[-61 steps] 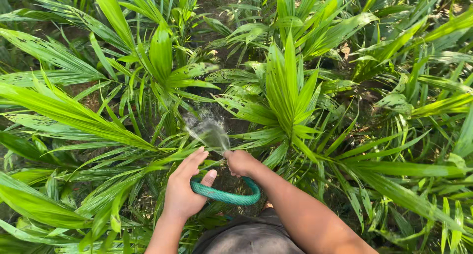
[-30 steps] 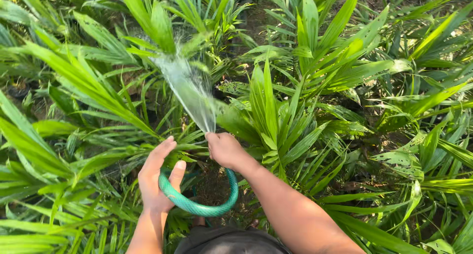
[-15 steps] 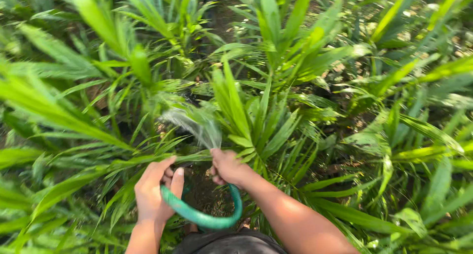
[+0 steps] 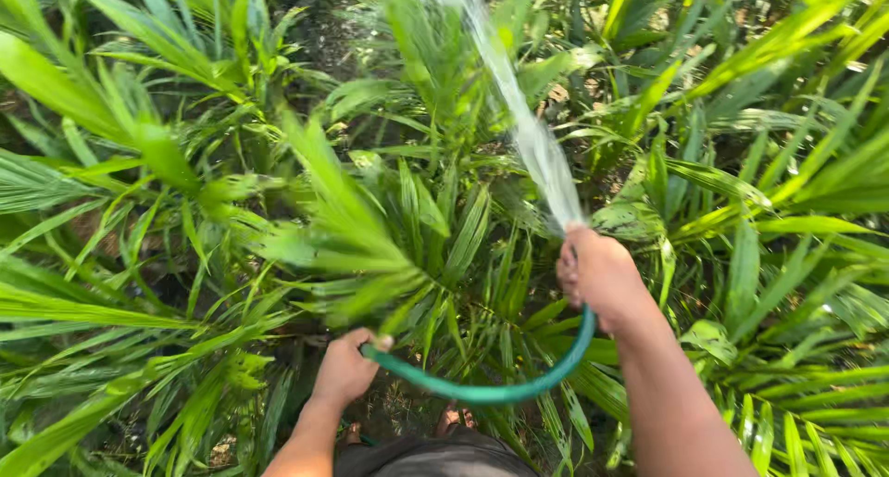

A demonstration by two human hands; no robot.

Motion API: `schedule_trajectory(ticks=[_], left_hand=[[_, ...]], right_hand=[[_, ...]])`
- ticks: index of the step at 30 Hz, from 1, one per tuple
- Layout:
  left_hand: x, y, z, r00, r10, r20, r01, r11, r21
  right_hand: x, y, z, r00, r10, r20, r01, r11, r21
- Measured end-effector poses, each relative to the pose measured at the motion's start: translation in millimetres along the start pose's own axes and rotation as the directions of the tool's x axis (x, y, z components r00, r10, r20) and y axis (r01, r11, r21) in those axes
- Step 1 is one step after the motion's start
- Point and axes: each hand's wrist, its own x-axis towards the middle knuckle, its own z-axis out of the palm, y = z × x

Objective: The person waters plants using a green hose, moving the water stream across several rows of small palm-like plants.

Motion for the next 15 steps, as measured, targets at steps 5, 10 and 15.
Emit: schedule_trajectory(ticks=[5, 10, 15], left_hand=[[30, -10, 28, 0.788, 0.467, -0.401, -0.555, 0.821, -0.134], [-4, 52, -34, 0.639, 0.478, -0.602, -0.652, 0.753, -0.094], [-70, 117, -123, 0.071, 0.825, -0.561, -0.783, 0.395, 0.480]], right_hand=[[34, 38, -27, 0.999, -0.030, -0.028, 0.008, 0.810, -0.586], [29, 40, 40, 0.989, 0.144, -0.044, -0.143, 0.801, -0.581], [14, 17, 79, 0.980, 0.196, 0.028, -0.175, 0.923, -0.343]])
